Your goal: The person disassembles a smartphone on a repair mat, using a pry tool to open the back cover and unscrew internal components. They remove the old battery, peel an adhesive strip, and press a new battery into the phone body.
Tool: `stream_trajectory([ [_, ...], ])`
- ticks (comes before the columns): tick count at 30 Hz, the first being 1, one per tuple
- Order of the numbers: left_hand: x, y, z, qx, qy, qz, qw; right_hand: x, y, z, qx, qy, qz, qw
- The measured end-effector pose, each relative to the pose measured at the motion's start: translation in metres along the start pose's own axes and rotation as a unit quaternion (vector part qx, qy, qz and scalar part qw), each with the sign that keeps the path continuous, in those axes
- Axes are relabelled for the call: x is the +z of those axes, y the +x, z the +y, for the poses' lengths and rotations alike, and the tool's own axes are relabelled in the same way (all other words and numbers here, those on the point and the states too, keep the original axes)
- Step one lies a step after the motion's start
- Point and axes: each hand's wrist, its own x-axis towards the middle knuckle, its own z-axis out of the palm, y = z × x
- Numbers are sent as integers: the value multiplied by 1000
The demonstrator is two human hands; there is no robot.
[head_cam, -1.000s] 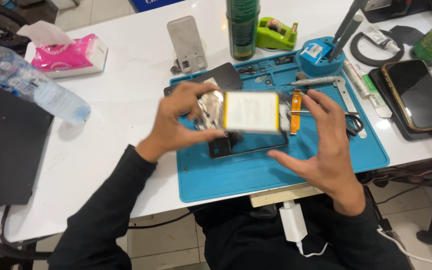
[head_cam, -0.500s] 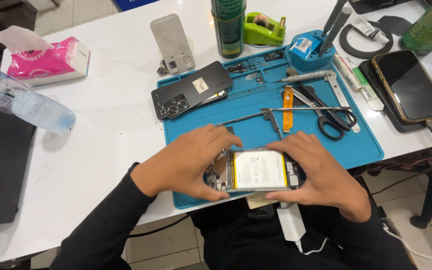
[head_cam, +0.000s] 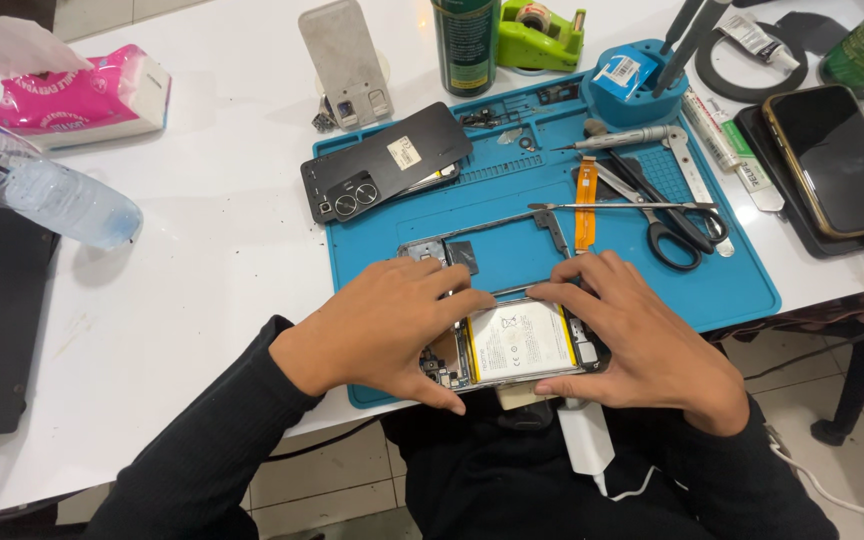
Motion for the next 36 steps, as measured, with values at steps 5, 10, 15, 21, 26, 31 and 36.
stream_trajectory([
  [5, -8, -4, -15, -20, -51, 48, 997, -1, 1, -1, 5, 3, -5, 1000],
  [10, -16, -12, -37, -64, -21, 87, 994, -4, -2, 0, -10, 46, 19, 999],
  [15, -18, -15, -44, -105, -24, 57, 993, -4, -5, 4, -2, 43, 39, 998],
  [21, -18, -15, -47, -113, -31, 16, 993, -12, -6, 8, 14, 62, 54, 996],
  [26, -17, -14, -49, -111, -23, 28, 993, -21, 9, 14, 81, -45, 73, 993],
  [31, -18, -13, -49, -137, -41, 16, 990, -23, 22, 17, 57, -55, 34, 996],
  [36, -16, -13, -50, -130, -47, 28, 990, -21, 25, 20, 74, -24, 20, 997],
])
